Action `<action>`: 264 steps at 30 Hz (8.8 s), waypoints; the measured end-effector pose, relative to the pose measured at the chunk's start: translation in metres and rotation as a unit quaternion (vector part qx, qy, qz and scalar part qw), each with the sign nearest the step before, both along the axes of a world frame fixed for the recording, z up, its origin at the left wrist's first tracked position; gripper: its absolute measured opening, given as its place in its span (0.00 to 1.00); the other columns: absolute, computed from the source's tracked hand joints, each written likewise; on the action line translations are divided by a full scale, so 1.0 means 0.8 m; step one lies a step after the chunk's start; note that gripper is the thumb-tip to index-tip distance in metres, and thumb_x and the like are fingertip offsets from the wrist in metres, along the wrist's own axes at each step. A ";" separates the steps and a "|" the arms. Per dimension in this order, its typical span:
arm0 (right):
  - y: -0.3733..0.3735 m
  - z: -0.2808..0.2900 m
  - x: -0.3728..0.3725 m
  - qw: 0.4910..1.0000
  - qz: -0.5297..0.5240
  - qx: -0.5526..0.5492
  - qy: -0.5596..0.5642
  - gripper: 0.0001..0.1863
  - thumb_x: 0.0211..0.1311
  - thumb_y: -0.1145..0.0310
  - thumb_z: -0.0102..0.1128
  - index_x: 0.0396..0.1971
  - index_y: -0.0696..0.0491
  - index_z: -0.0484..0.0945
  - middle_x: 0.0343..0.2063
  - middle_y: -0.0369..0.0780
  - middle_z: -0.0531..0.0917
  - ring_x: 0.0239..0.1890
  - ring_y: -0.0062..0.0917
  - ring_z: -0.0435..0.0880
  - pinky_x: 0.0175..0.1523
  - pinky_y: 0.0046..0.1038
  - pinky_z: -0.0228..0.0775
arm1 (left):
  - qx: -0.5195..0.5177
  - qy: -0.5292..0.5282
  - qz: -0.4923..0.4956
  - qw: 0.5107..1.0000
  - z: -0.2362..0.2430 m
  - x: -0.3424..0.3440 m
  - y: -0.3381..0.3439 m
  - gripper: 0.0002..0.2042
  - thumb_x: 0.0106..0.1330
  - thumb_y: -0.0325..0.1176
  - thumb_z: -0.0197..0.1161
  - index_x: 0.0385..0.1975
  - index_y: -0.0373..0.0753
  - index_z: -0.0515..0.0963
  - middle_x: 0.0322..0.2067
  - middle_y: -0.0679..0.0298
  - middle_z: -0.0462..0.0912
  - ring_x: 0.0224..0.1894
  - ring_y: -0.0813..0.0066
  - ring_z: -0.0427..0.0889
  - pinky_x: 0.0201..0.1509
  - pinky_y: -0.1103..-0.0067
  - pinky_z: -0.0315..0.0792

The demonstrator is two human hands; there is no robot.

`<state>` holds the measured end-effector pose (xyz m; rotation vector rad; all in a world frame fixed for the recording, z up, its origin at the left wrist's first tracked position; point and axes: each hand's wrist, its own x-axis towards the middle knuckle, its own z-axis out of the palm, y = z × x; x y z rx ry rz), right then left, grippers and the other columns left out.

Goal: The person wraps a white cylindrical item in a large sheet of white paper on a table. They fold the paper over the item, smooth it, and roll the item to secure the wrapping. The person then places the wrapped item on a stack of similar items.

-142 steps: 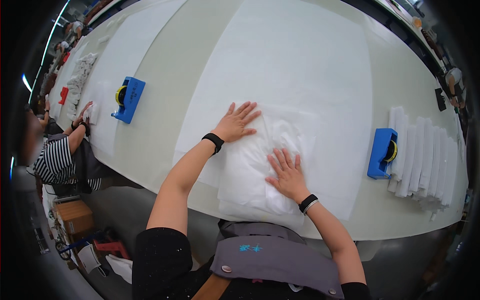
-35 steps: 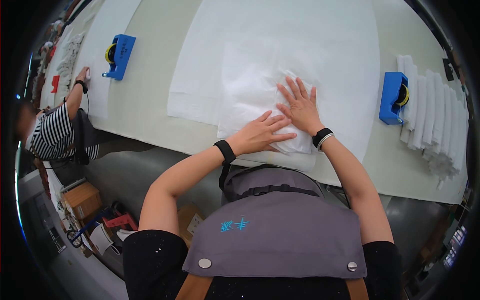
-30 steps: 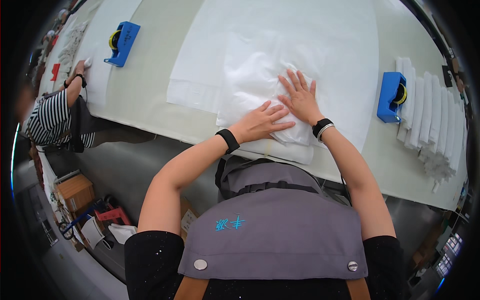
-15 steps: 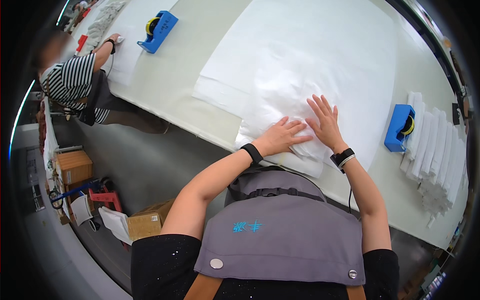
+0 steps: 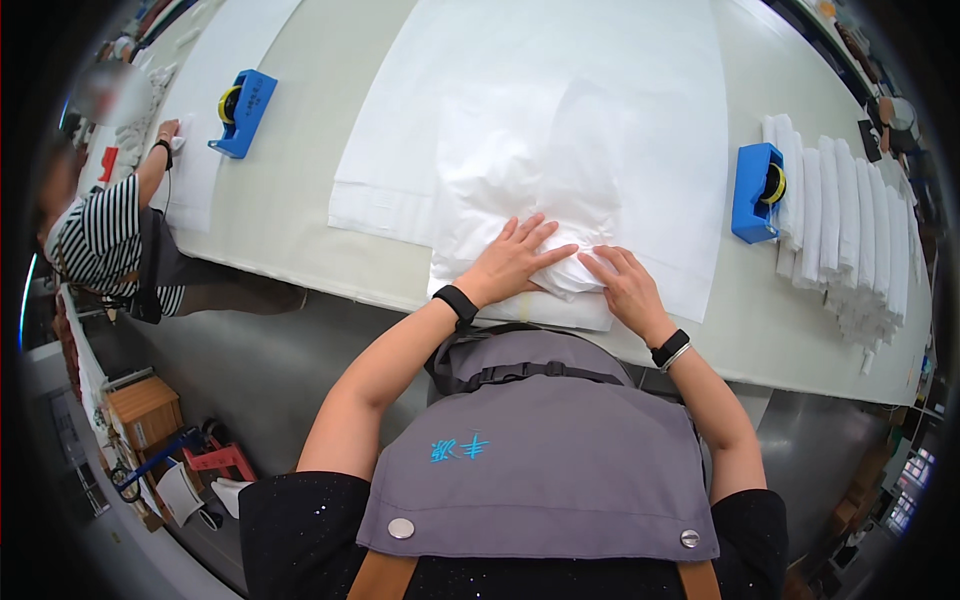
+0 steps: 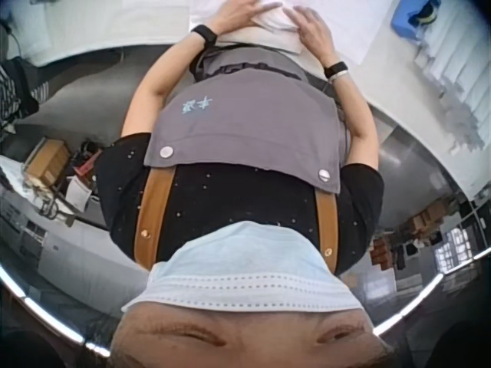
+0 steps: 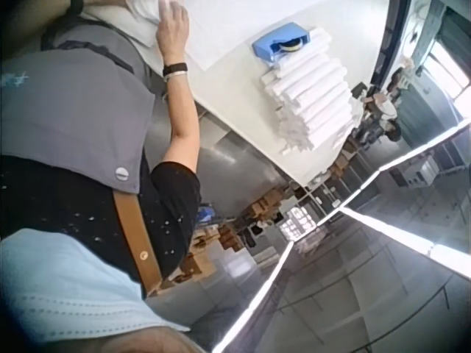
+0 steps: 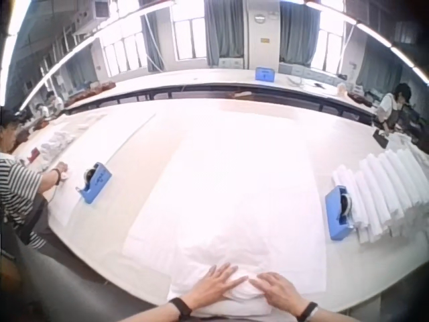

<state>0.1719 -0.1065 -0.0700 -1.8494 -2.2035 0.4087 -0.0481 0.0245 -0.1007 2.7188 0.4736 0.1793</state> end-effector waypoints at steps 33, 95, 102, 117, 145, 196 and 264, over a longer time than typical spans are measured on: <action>0.018 -0.043 -0.051 0.995 -0.077 -0.058 -0.029 0.34 0.71 0.48 0.43 0.70 0.49 0.54 0.72 0.39 0.55 0.74 0.31 0.51 0.73 0.48 0.42 | -0.101 -0.102 0.050 0.988 0.095 0.116 0.080 0.25 0.56 0.38 0.68 0.55 0.40 0.75 0.59 0.48 0.71 0.64 0.50 0.66 0.67 0.62 0.63; 0.017 -0.020 -0.070 0.992 -0.042 -0.121 0.005 0.26 0.69 0.59 0.51 0.67 0.32 0.62 0.71 0.31 0.56 0.75 0.33 0.47 0.71 0.59 0.38 | 0.009 0.086 0.054 0.995 0.008 -0.006 0.185 0.28 0.72 0.55 0.46 0.68 0.49 0.62 0.71 0.61 0.54 0.74 0.63 0.48 0.75 0.54 0.41; 0.026 -0.011 -0.068 0.990 -0.056 -0.122 0.052 0.26 0.67 0.62 0.54 0.65 0.33 0.65 0.69 0.32 0.61 0.73 0.34 0.52 0.69 0.60 0.41 | -0.017 0.112 0.018 0.993 0.009 -0.088 0.121 0.29 0.70 0.57 0.49 0.68 0.54 0.61 0.72 0.67 0.54 0.74 0.67 0.49 0.75 0.53 0.41; 0.067 0.000 -0.007 0.902 -0.100 -0.216 0.359 0.40 0.61 0.65 0.63 0.70 0.51 0.52 0.57 0.41 0.78 0.67 0.35 0.68 0.69 0.34 0.57 | 0.070 -0.002 -0.115 0.991 -0.001 -0.017 0.036 0.31 0.59 0.44 0.65 0.65 0.58 0.65 0.63 0.71 0.67 0.65 0.71 0.66 0.65 0.62 0.64; 0.039 0.026 -0.043 0.998 0.048 0.045 -0.009 0.38 0.47 0.66 0.72 0.61 0.51 0.67 0.63 0.38 0.67 0.60 0.37 0.70 0.62 0.39 0.63 | -0.200 0.067 0.021 0.977 -0.007 0.041 0.078 0.12 0.62 0.44 0.64 0.35 0.44 0.85 0.35 0.66 0.85 0.44 0.63 0.76 0.52 0.68 0.69; 0.115 -0.007 -0.013 0.998 -0.046 0.017 0.048 0.35 0.45 0.54 0.74 0.54 0.48 0.71 0.39 0.36 0.78 0.48 0.32 0.75 0.54 0.35 0.65 | -0.035 0.021 0.070 0.997 0.001 0.075 0.067 0.18 0.46 0.39 0.71 0.36 0.38 0.79 0.36 0.60 0.81 0.46 0.65 0.79 0.51 0.71 0.72; 0.078 -0.037 0.009 0.971 -0.171 0.166 0.002 0.25 0.56 0.65 0.66 0.55 0.53 0.74 0.50 0.42 0.77 0.55 0.37 0.73 0.61 0.42 0.62 | -0.133 -0.056 0.583 0.799 -0.016 -0.029 0.144 0.11 0.59 0.42 0.56 0.28 0.48 0.84 0.28 0.69 0.83 0.45 0.64 0.72 0.55 0.67 0.56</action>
